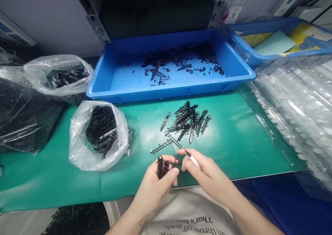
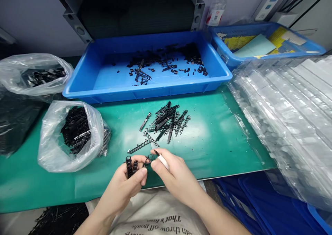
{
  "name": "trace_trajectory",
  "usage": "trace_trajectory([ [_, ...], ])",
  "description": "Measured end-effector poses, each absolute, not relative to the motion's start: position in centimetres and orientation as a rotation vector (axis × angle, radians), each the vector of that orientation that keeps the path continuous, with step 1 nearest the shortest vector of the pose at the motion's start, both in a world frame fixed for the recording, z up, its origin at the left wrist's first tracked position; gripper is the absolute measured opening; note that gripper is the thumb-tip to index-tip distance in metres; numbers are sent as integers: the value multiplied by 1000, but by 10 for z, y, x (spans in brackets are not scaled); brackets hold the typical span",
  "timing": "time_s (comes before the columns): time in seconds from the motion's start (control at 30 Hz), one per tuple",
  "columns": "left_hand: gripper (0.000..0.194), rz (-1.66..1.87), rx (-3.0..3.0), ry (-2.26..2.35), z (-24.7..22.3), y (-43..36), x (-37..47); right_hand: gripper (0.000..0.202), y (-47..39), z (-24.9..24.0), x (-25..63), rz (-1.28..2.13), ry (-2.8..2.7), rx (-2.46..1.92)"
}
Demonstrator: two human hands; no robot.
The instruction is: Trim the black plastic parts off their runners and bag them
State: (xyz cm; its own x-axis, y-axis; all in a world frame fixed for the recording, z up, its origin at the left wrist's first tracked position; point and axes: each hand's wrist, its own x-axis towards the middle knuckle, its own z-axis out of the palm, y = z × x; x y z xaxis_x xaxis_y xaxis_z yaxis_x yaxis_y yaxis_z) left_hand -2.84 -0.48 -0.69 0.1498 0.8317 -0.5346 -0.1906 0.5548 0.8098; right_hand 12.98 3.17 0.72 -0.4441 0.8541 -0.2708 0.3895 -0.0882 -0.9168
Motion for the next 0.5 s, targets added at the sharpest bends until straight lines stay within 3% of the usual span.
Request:
trace_trajectory([
  [0.23,26,835,604,1204,-2,-1,-28,35,17,12,136,1150,-2312,-1302],
  [0.5,21,803,746,1319,-4,-4,-28,35,14,10,134,807,-2458,-1281],
])
